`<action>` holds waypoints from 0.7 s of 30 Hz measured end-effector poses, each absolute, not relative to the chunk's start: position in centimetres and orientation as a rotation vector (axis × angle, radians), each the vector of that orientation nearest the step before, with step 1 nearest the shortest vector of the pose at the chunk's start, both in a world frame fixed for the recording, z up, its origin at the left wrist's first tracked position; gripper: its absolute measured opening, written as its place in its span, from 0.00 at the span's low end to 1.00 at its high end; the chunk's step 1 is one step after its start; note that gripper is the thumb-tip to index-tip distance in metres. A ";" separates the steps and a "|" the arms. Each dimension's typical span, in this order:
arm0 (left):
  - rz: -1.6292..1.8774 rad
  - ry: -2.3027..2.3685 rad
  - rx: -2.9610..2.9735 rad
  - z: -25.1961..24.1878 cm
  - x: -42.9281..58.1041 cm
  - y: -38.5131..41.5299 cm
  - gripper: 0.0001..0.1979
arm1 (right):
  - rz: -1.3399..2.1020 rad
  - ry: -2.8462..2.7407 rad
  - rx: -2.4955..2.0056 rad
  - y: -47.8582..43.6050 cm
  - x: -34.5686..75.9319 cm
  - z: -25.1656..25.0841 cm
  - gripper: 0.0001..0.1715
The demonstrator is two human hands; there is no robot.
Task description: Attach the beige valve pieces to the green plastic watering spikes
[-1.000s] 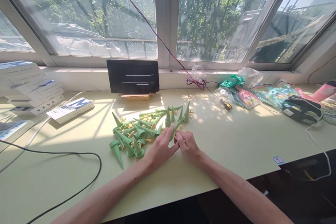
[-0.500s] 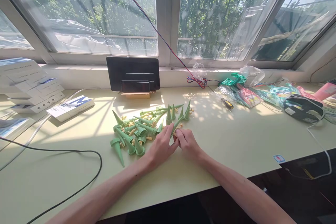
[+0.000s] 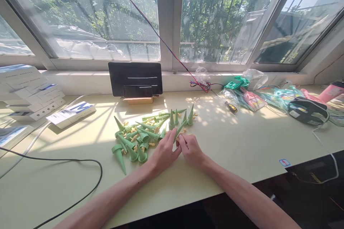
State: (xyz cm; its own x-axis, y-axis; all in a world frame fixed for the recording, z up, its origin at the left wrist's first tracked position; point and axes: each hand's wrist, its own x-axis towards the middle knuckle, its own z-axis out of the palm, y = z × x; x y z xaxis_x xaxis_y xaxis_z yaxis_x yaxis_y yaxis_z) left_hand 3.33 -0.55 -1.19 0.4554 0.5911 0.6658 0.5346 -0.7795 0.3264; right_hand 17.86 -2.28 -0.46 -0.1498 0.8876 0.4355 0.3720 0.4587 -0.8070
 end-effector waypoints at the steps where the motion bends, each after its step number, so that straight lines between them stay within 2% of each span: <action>1: 1.236 1.010 2.622 -1.2 3.3 -0.5 0.26 | 0.644 -1.741 -1.088 -2.3 17.9 -0.5 0.21; 6: 1.252 1.021 2.596 -1.4 3.4 -0.4 0.25 | 0.679 -1.703 -1.085 -2.3 17.7 -0.3 0.22; 14: 1.214 1.061 2.533 -1.4 3.4 -0.4 0.21 | 1.027 -1.501 -1.048 -2.1 17.4 -0.6 0.24; 21: 1.259 1.019 2.583 -1.5 3.4 -0.3 0.23 | 0.728 -1.663 -1.090 -2.3 17.6 -0.2 0.22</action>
State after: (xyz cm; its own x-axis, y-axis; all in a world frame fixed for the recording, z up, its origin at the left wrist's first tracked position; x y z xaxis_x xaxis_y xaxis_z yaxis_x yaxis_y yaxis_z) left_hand 3.35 -0.29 -1.49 0.4369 0.6032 0.6673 0.5266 -0.7729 0.3540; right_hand 17.56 -2.29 -0.24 -0.1173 0.9079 0.4024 0.3208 0.4181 -0.8499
